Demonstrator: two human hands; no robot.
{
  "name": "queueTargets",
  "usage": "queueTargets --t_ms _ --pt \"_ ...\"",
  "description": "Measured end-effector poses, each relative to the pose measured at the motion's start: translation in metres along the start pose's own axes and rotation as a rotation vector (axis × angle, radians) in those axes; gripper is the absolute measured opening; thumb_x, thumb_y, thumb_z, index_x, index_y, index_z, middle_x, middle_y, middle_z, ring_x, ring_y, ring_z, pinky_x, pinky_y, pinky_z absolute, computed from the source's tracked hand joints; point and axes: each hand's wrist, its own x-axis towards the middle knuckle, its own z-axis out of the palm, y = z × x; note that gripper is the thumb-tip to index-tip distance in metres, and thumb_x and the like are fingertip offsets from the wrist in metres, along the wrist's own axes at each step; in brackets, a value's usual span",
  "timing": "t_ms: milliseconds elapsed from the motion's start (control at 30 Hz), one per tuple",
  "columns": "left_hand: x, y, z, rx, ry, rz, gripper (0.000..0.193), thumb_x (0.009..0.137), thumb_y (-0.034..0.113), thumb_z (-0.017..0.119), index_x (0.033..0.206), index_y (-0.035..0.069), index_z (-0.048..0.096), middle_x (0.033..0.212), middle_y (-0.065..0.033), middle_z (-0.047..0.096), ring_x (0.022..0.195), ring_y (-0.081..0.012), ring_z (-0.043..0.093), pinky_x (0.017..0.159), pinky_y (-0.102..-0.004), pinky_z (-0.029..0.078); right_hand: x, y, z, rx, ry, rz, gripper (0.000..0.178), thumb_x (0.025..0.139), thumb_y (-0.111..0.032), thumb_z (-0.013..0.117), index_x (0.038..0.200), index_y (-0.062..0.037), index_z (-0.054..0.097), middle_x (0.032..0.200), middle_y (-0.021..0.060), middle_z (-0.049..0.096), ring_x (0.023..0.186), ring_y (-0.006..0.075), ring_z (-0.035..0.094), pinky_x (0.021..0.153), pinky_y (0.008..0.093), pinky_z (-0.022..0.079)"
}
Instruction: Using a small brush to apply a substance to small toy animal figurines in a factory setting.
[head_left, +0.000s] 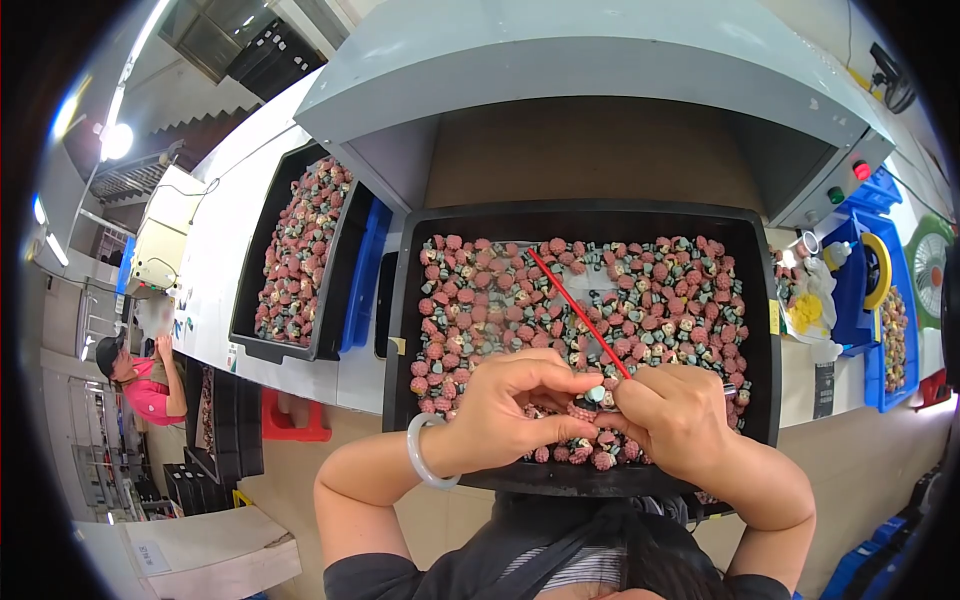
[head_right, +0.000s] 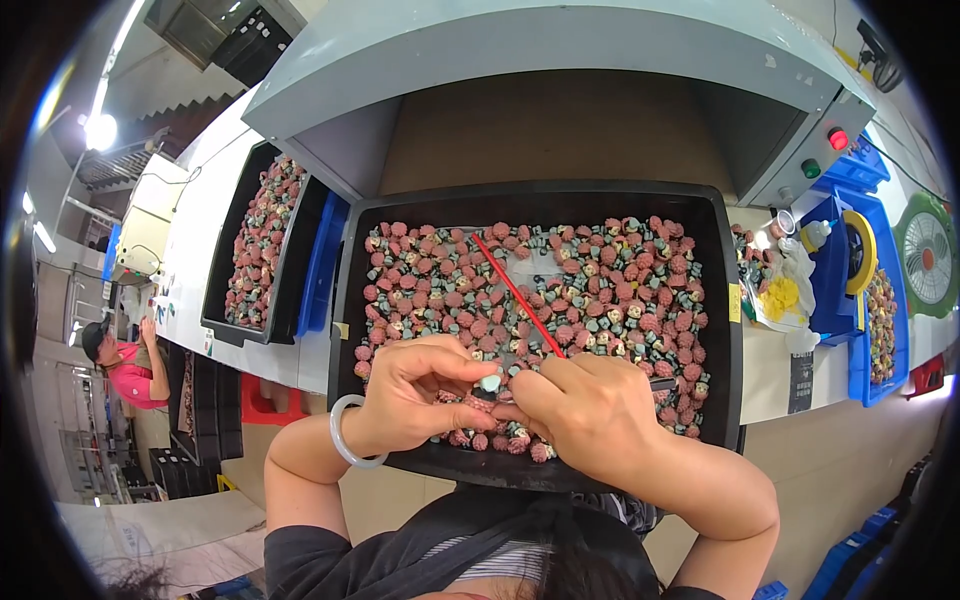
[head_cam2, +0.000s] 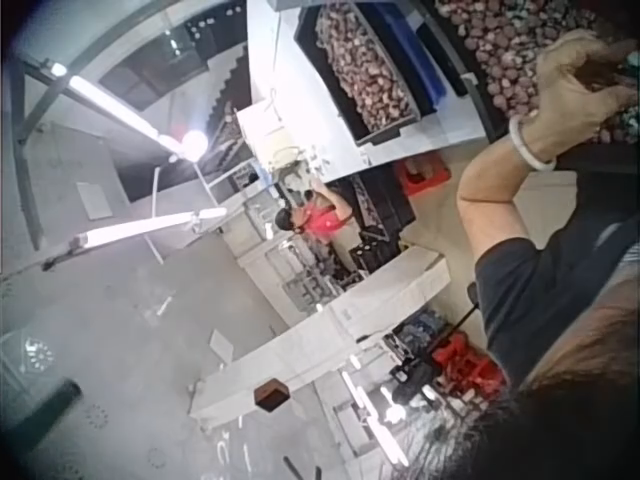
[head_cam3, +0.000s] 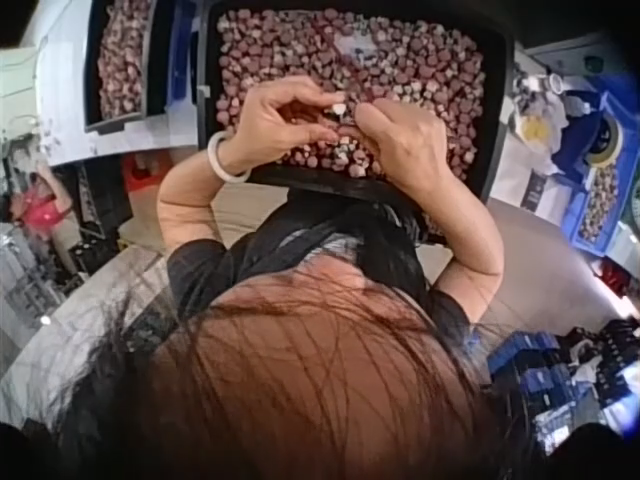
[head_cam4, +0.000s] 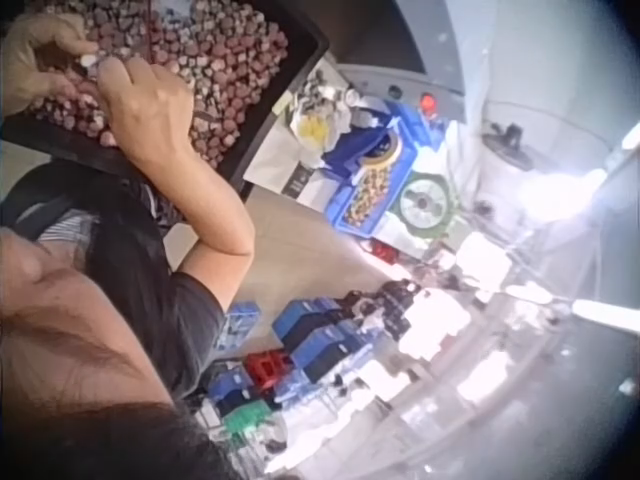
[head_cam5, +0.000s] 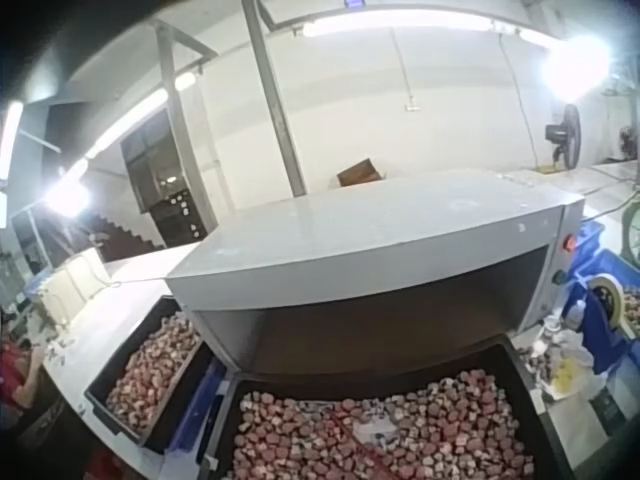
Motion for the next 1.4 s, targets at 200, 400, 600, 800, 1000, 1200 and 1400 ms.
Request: queueTargets --t_ms 200,400,600,800,1000,1200,1400 --pt "-0.0007 0.0008 0.0016 -0.051 0.009 -0.026 0.041 0.060 -0.008 0.074 0.099 -0.004 0.060 0.087 -0.0092 0.056 0.078 -0.0102 0.057 0.071 -0.0218 0.051 -0.0004 -0.0004 0.0023 0.017 0.028 0.006 0.029 0.066 -0.026 0.067 0.060 -0.0096 0.044 0.053 0.0025 0.044 0.044 0.0175 0.048 0.037 0.0303 0.036" --pt "-0.0003 0.0005 0.0000 0.012 -0.016 0.020 0.040 0.061 -0.008 0.073 0.098 -0.004 0.060 0.087 -0.0097 0.056 0.077 -0.0113 0.057 0.071 -0.0224 0.051 0.0023 -0.0015 0.0009 0.036 0.039 0.020 0.031 0.065 -0.026 0.068 0.058 -0.0092 0.044 0.050 0.0024 0.043 0.043 0.0178 0.048 0.036 0.0302 0.035" --pt "0.0010 0.0001 0.0005 -0.032 -0.009 -0.029 0.039 0.060 -0.007 0.074 0.097 -0.003 0.061 0.087 -0.0093 0.057 0.078 -0.0111 0.057 0.070 -0.0221 0.051 -0.0003 0.0008 0.0014 0.018 0.033 0.004 0.034 0.066 -0.029 0.069 0.058 -0.0090 0.043 0.050 0.0023 0.043 0.042 0.0180 0.048 0.036 0.0297 0.035" --pt "0.0017 -0.0015 -0.0010 -0.020 -0.041 0.055 0.035 0.066 -0.001 0.071 0.099 0.000 0.061 0.082 -0.0055 0.055 0.074 -0.0106 0.059 0.068 -0.0224 0.052 0.0000 0.0003 -0.0004 -0.001 0.026 0.012 0.033 0.066 -0.030 0.068 0.059 -0.0096 0.043 0.050 0.0018 0.042 0.042 0.0175 0.047 0.036 0.0299 0.035" --pt "0.0027 -0.0009 -0.0004 -0.011 -0.023 0.033 0.034 0.065 -0.001 0.072 0.097 0.000 0.062 0.082 -0.0059 0.057 0.072 -0.0107 0.059 0.066 -0.0222 0.052 -0.0012 -0.0003 -0.0003 -0.032 0.035 -0.023 0.035 0.064 -0.029 0.069 0.058 -0.0080 0.041 0.051 0.0032 0.039 0.041 0.0203 0.044 0.037 0.0316 0.033" --pt "0.0024 0.0023 -0.0026 0.126 -0.057 0.080 0.037 0.060 -0.003 0.076 0.094 -0.003 0.062 0.084 -0.0101 0.059 0.075 -0.0116 0.057 0.066 -0.0204 0.049 -0.0026 -0.0019 0.0024 -0.028 0.065 0.007 0.035 0.063 -0.029 0.069 0.057 -0.0086 0.040 0.051 0.0027 0.038 0.042 0.0193 0.044 0.037 0.0311 0.032" --pt "0.0019 0.0041 -0.0030 0.155 -0.052 0.071 0.037 0.059 -0.001 0.077 0.094 -0.003 0.063 0.083 -0.0098 0.059 0.073 -0.0114 0.057 0.066 -0.0201 0.049 -0.0019 -0.0037 0.0005 -0.052 0.072 -0.001 0.034 0.063 -0.029 0.069 0.058 -0.0086 0.041 0.051 0.0023 0.038 0.042 0.0195 0.044 0.038 0.0311 0.033"
